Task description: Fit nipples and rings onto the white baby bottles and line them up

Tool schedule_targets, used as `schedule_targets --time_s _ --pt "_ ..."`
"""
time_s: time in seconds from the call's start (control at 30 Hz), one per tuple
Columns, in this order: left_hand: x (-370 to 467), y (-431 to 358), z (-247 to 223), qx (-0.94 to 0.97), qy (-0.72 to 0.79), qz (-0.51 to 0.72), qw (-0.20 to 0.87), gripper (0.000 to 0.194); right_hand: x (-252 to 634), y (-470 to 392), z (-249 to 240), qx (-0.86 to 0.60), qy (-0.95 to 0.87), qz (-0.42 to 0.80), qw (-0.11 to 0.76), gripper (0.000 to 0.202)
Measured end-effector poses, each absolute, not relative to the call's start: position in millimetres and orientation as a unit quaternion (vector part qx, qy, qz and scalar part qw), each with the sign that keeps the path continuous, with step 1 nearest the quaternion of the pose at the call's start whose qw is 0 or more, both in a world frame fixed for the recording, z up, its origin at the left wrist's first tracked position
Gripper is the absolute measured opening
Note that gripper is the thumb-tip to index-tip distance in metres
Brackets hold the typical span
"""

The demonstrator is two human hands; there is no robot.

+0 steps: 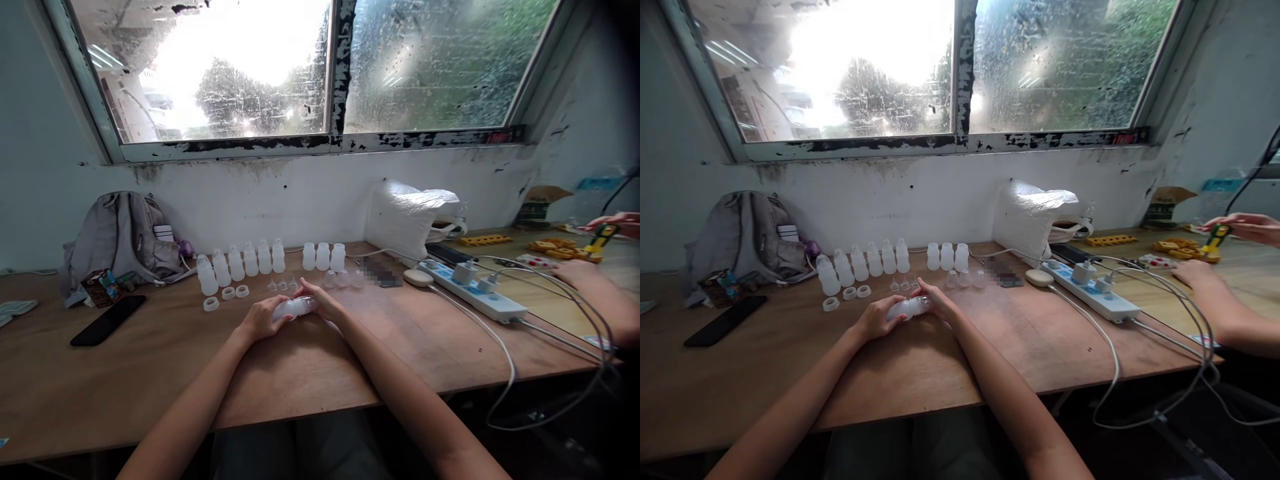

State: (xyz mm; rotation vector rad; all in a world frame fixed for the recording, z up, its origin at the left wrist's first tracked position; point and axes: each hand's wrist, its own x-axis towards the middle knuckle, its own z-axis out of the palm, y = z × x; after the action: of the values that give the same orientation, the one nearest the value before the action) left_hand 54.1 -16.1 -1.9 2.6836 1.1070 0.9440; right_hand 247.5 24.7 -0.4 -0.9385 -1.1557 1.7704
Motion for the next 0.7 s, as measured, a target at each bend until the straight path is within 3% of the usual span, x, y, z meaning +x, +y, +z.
schedule_targets --time_s 0.17,0.4,0.7 --pt "45 -12 -2 0.886 0.339 0.309 0.064 0.036 239 18 -4 -0.375 -0.510 0.686 0.357 0.040" --pt "34 -3 -2 0.881 0.354 0.305 0.075 0.038 230 26 -24 -0.373 -0.535 0.612 0.447 0.037" --pt "31 -3 2 0.889 0.342 0.302 0.041 0.038 232 30 -22 -0.407 -0.653 0.419 0.482 0.037"
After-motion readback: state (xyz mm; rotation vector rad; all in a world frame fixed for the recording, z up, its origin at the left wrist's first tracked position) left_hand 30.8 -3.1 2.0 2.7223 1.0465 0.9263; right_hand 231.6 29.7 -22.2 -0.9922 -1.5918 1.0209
